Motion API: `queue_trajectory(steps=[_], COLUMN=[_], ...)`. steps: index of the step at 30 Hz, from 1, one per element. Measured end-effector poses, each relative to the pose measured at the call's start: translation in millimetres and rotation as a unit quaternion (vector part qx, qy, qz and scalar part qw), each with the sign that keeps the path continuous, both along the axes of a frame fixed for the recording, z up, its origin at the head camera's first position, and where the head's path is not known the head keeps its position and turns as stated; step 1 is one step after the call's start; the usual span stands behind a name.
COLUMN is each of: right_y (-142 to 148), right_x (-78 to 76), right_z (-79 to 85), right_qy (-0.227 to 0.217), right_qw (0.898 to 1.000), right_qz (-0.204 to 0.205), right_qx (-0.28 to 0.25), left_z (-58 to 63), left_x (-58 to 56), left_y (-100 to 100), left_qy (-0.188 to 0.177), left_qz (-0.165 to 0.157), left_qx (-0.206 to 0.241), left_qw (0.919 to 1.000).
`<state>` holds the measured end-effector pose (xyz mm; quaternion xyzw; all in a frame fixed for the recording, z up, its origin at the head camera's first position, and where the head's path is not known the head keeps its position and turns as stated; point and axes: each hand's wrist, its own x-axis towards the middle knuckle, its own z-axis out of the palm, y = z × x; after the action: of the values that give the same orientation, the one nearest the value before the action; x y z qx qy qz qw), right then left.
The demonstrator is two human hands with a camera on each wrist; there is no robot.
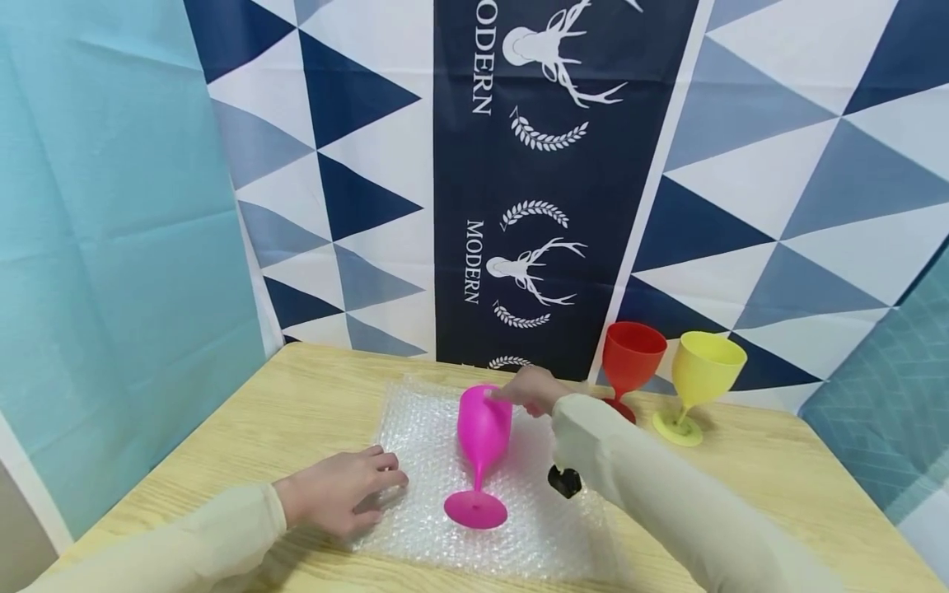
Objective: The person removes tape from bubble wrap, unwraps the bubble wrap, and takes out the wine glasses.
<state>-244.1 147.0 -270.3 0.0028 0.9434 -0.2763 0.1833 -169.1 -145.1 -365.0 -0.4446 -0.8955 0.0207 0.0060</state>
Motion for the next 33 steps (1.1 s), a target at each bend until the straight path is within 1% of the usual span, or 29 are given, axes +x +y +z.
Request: queue_trajectory(steps=[3,5,12,14,18,19,24,28,31,33], right_y=[-5.8,-8.9,-13.6,-15.9,-21.7,-23.2,-27.2,-26.0,-23.5,-22.1], right_x=[-4.2,-6.3,-11.9,-13.9,-19.1,-20.5,-24.4,-27.7,-29.7,-30.2], right_z=[1.5,1.6,-5.7,-9.7,-19.1,-21.7,-30.1,-34.9,-38.4,-40.1], right_qy=[-0.022,-0.031,-0.063,-0.077,-0.117,-0.126,-0.152,-0.168,-0.180,-0.183], right_qw=[0.999,0.998,0.992,0.988,0.975,0.973,0.967,0.956,0.950,0.949], right_qz=[-0.028,-0.036,-0.025,-0.036,-0.071,-0.079,-0.104,-0.125,-0.129,-0.128], right_qx=[-0.032,-0.044,-0.104,-0.126,-0.174,-0.179,-0.175,-0.203,-0.222,-0.224], left_z=[-0.8,-0.4,0.9,0.8,-0.1,-0.6,-2.7,-4.0,-4.5,-4.7], left_x=[0.6,0.7,0.3,0.6,1.4,1.6,1.2,0.1,-0.8,-1.1], left_y=[-0.4,-0.6,-0.4,-0.4,-0.8,-1.0,-1.5,-2.1,-2.6,-2.9], left_qy=[0.004,0.004,-0.006,-0.004,0.004,0.007,0.009,0.003,-0.003,-0.004], left_qz=[-0.002,-0.002,0.004,0.004,-0.001,-0.002,-0.004,-0.004,0.000,0.002], left_qx=[0.004,0.004,0.005,0.007,0.012,0.013,0.015,0.018,0.019,0.018], left_qw=[1.0000,1.0000,1.0000,1.0000,0.9999,0.9999,0.9998,0.9998,0.9998,0.9998])
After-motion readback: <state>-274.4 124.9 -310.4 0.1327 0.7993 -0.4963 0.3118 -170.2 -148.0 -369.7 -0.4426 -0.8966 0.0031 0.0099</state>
